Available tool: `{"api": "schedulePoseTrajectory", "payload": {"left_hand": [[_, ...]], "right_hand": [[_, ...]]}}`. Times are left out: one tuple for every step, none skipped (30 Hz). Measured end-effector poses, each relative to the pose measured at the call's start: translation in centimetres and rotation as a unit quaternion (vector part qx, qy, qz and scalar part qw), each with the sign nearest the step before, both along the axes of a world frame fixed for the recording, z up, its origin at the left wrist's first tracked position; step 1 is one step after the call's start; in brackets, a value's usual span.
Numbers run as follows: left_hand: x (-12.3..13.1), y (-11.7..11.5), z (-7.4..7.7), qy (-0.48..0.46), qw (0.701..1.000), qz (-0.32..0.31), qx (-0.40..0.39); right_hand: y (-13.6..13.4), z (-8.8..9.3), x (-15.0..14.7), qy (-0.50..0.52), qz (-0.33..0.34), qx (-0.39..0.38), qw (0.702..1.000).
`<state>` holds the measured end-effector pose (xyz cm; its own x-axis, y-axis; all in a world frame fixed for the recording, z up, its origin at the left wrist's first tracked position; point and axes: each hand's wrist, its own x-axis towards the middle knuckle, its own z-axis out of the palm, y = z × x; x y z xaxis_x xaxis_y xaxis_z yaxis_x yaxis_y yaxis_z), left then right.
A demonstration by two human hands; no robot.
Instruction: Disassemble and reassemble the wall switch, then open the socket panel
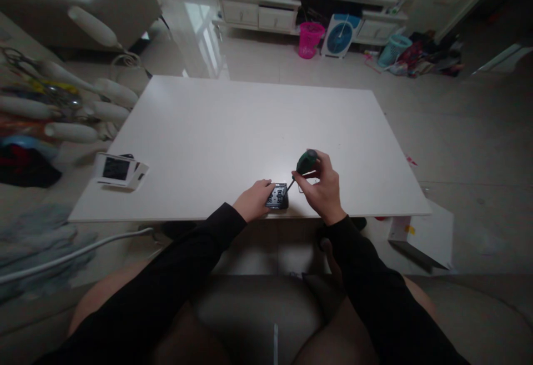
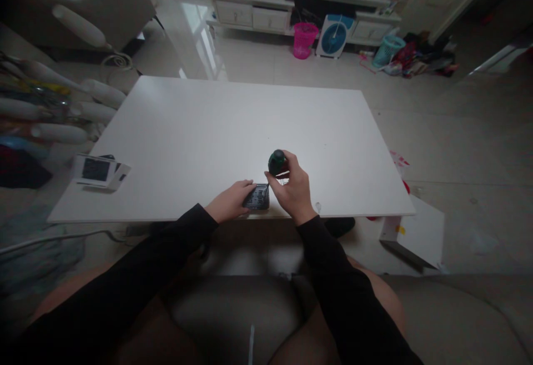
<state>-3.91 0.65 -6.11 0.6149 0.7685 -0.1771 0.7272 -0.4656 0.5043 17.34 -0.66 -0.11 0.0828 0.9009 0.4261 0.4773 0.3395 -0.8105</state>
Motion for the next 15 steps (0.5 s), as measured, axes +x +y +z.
{"api": "schedulePoseTrajectory", "payload": {"left_hand": [[0.02,0.0,0.01,-0.002,1.0,0.0,0.001],[0.04,0.01,0.0,-0.005,1.0,-0.001,0.003],[0.06,0.02,-0.03,-0.007,1.0,0.0,0.004],[0.08,0.03,-0.05,-0.009,1.0,0.001,0.006],[0.09,0.04,-0.07,-0.01,1.0,0.002,0.007],[0.1,0.04,-0.08,-0.011,1.0,0.003,0.008],[0.11,0.05,-0.08,-0.012,1.0,0.004,0.008],[0.11,0.06,-0.07,-0.013,1.0,0.005,0.007],[0.11,0.06,-0.05,-0.014,1.0,0.005,0.005],[0.11,0.06,-0.02,-0.015,1.0,0.006,0.004],[0.11,0.05,0.02,-0.016,1.0,0.006,0.004],[0.12,0.05,0.07,-0.016,1.0,0.006,0.003],[0.13,0.04,0.13,-0.015,1.0,0.006,0.003],[0.14,0.04,0.18,-0.013,1.0,0.006,0.003],[0.15,0.04,0.23,-0.008,1.0,0.006,0.002]], "right_hand": [[0.0,-0.03,-0.03,0.001,0.002,-0.001,1.0],[0.0,-0.06,-0.06,0.0,0.003,-0.001,1.0],[0.01,-0.09,-0.09,0.0,0.004,-0.002,1.0],[0.01,-0.11,-0.12,-0.002,0.005,-0.002,1.0],[0.01,-0.13,-0.15,-0.004,0.006,-0.002,1.0],[0.0,-0.13,-0.18,-0.006,0.006,-0.001,1.0],[-0.01,-0.12,-0.21,-0.009,0.007,-0.001,1.0],[-0.02,-0.11,-0.24,-0.011,0.008,-0.001,1.0],[-0.04,-0.08,-0.26,-0.014,0.011,-0.002,1.0],[-0.06,-0.06,-0.27,-0.016,0.014,-0.002,1.0],[-0.09,-0.02,-0.28,-0.019,0.017,-0.002,1.0],[-0.12,0.01,-0.29,-0.023,0.021,-0.001,1.0],[-0.16,0.04,-0.28,-0.028,0.026,0.0,0.999],[-0.2,0.07,-0.27,-0.032,0.032,0.002,0.999],[-0.25,0.09,-0.26,-0.035,0.039,0.005,0.999]]}}
